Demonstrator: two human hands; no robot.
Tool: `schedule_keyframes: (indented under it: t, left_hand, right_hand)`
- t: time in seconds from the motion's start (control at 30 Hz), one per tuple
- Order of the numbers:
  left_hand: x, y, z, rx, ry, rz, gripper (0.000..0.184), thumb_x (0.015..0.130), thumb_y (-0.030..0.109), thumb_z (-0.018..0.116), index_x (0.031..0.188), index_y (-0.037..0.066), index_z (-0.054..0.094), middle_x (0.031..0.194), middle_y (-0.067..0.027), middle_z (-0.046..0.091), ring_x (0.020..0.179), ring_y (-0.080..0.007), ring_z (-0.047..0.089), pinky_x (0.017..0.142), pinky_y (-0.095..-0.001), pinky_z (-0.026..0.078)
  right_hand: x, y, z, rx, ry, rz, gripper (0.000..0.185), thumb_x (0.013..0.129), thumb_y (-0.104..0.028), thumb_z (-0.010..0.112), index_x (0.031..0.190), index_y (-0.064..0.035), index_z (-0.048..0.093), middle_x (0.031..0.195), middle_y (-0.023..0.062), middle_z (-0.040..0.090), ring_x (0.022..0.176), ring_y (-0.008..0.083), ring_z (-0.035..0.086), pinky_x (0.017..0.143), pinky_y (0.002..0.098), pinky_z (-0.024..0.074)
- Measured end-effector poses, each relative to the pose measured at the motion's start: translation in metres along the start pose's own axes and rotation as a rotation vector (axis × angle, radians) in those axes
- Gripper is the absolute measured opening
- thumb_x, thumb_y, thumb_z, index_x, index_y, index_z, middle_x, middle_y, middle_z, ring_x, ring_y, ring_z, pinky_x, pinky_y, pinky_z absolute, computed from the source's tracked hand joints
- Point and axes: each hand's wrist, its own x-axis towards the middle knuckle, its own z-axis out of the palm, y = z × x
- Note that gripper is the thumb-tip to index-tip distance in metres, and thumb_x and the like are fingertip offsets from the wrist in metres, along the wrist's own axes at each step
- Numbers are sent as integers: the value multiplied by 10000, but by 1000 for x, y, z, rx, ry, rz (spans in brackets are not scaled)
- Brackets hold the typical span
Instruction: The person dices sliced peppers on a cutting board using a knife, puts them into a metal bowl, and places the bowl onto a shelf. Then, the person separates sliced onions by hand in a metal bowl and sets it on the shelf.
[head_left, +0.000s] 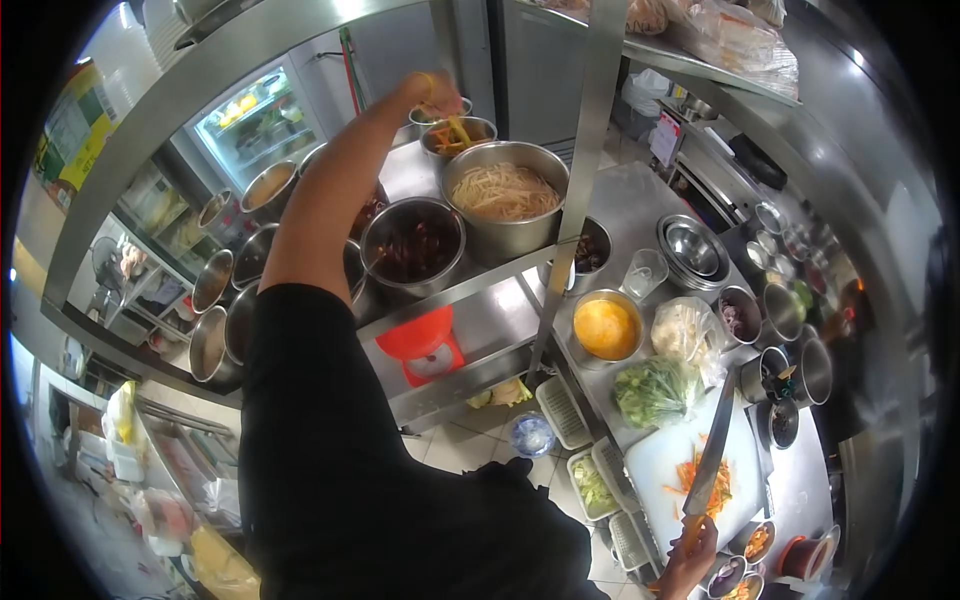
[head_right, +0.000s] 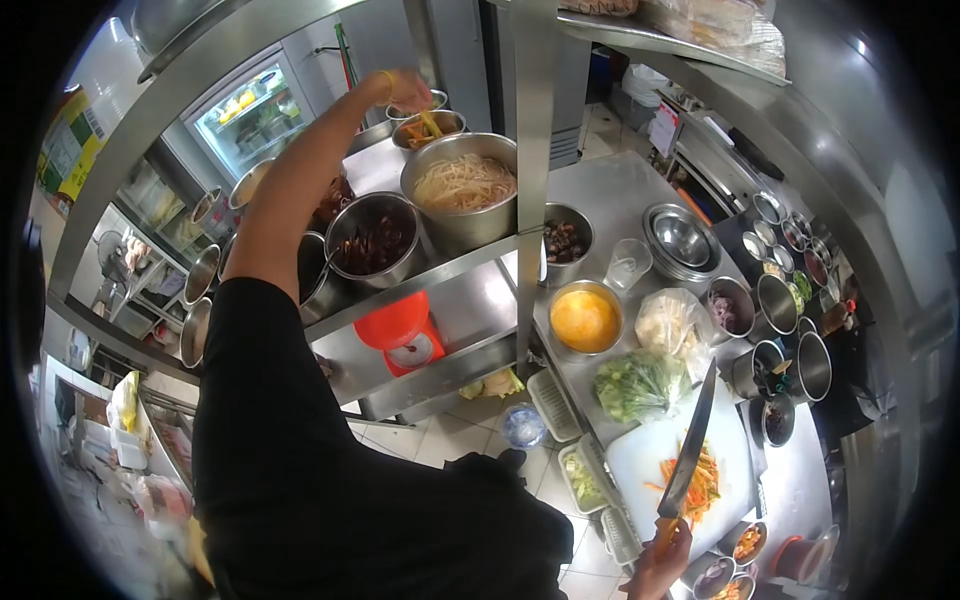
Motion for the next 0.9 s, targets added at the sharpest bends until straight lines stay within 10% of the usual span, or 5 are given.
schedule_keyframes:
  t: [0.1, 0.23, 0.33, 0.57, 0.9]
  left_hand:
    - [-9, 7, -7, 289, 80, 378, 173, 846, 105, 628, 990, 47, 704, 933, -101, 711, 741, -161, 653, 660, -311, 532]
    - [-142, 90, 1, 729, 234, 410, 161, 811, 163, 650, 825, 8, 692, 771, -121, 683, 675, -192, 609, 690, -366, 510]
    - [-256, 159, 36, 456, -260, 615, 307, 812, 151, 639, 1081, 9, 680, 951, -115, 708, 857, -214, 658, 768, -353, 513]
    - [-347, 280, 322, -30, -931, 1283, 217, 814, 73, 627, 1018, 12, 668, 964, -125, 665, 868, -289, 647, 788, -377, 502]
    - [-380, 416, 716, 102, -319, 1659, 203, 770, 72, 662, 969, 103, 683, 960, -45, 579, 1014, -229, 536, 858, -403, 383]
  right_hand:
    - [11, -13, 2, 325, 42, 37, 394, 871, 3, 550, 1263, 21, 513, 947, 84, 640, 613, 94, 563, 489, 209, 437]
    - [15, -21, -4, 483, 64, 244, 373, 877, 25, 547, 1249, 33, 515, 948, 81, 618, 707, 95, 549, 593, 216, 417]
    - [16, 5, -7, 543, 73, 341, 463, 865, 75, 511, 1322, 12, 467, 906, 48, 589, 689, 65, 478, 591, 211, 389]
    - [-37, 56, -60, 454, 262, 494, 529, 814, 81, 530, 1326, -53, 509, 893, 54, 597, 720, 101, 517, 667, 244, 443]
    - [-156, 116, -101, 415, 375, 806, 536, 803, 133, 519, 1311, -36, 533, 1059, 111, 592, 895, 153, 593, 795, 263, 484]
